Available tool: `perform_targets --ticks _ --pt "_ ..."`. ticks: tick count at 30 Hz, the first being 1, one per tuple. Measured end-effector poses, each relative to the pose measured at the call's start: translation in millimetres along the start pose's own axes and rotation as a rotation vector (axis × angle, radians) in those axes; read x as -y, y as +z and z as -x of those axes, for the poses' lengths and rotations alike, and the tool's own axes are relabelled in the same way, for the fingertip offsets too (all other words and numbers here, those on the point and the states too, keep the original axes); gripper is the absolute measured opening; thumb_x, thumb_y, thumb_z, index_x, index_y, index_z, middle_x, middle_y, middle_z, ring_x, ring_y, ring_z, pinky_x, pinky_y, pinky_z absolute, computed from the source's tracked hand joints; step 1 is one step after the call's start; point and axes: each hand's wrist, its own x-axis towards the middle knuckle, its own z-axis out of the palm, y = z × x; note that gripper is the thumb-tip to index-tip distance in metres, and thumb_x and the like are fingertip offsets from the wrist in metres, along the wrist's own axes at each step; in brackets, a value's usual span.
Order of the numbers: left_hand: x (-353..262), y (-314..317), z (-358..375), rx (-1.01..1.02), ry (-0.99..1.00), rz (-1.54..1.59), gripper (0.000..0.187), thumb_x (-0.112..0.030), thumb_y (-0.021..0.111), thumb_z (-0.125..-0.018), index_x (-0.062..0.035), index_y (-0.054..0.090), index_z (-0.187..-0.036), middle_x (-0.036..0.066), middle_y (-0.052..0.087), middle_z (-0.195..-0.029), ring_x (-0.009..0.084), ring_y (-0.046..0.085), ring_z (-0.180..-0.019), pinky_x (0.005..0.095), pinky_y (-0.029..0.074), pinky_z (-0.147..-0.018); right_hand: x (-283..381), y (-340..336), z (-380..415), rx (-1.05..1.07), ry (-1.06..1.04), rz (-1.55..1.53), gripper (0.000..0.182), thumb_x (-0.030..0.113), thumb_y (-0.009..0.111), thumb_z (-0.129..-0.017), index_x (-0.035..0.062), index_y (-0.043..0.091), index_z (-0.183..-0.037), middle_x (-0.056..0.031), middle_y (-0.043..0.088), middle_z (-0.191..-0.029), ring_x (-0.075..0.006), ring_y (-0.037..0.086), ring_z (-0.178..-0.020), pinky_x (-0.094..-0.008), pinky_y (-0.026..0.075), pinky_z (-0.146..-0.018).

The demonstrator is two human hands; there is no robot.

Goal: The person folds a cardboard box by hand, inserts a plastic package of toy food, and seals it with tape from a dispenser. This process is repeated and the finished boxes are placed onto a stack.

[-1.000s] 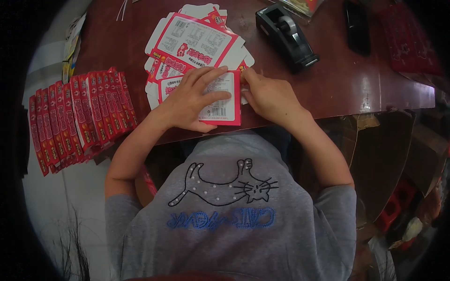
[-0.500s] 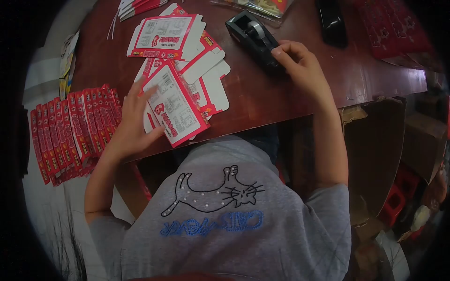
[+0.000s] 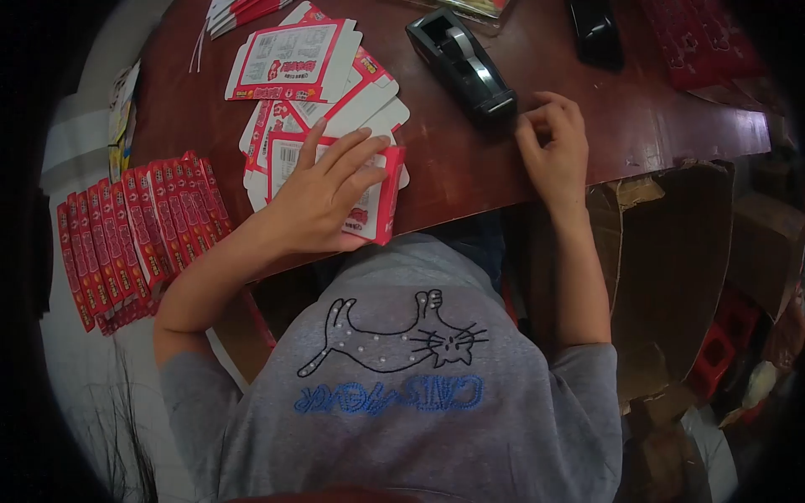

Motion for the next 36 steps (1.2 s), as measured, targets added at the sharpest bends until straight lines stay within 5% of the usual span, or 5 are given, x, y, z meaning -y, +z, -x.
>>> perform_targets --ticks 4,10,24,30,36 --pt "16 17 7 -0.095 -0.045 -0.066 0.090 -0.049 0.086 -0.063 -0.0220 0.053 -0.142 0.012 0.034 -0.160 0.0386 0.030 -0.148 0.0658 0.014 -0.119 32 2 23 -0.059 -0.253 0.025 0.012 0.004 0.068 -0.092 0.0012 0.069 -0.104 -0.0105 0.069 -0.115 -0.0180 0.070 -0.092 -0.0281 0.054 -0.080" --pt "31 39 18 -0.218 -0.023 -0.029 0.088 -0.058 0.084 -0.063 -0.0295 0.056 -0.141 0.012 0.030 -0.162 0.0408 0.027 -0.148 0.0677 0.016 -0.117 71 43 31 0.723 -0.036 -0.230 0.037 0.005 0.059 -0.097 0.0032 0.056 -0.133 -0.0130 0.070 -0.093 -0.0262 0.070 -0.084 -0.0352 0.054 -0.075" --pt "35 41 25 -0.331 0.025 0.052 0.076 -0.048 0.085 -0.062 -0.0321 0.062 -0.133 0.012 0.037 -0.156 0.0441 0.033 -0.142 0.0715 0.025 -0.109 82 73 16 0.581 -0.243 0.289 0.027 0.015 0.068 -0.093 0.0080 0.052 -0.114 -0.0169 0.068 -0.088 -0.0339 0.071 -0.081 -0.0408 0.054 -0.069" --pt "-6 -87 69 -0.778 -0.207 -0.176 0.075 -0.053 0.088 -0.059 -0.0258 0.064 -0.125 0.016 0.040 -0.145 0.0461 0.035 -0.135 0.0701 0.031 -0.103 147 152 -60 0.644 -0.177 -0.618 0.045 0.020 0.070 -0.092 0.0007 0.052 -0.129 -0.0150 0.070 -0.104 -0.0207 0.069 -0.094 -0.0359 0.057 -0.083" --pt "5 -281 201 -0.810 -1.002 -0.734 0.073 -0.050 0.087 -0.069 -0.0172 0.062 -0.130 0.017 0.049 -0.141 0.0393 0.044 -0.129 0.0569 0.036 -0.106 172 264 -145 0.342 -0.779 0.467 0.098 0.051 0.088 -0.068 -0.0017 0.048 -0.141 -0.0273 0.063 -0.122 -0.0432 0.061 -0.111 -0.0472 0.052 -0.094"
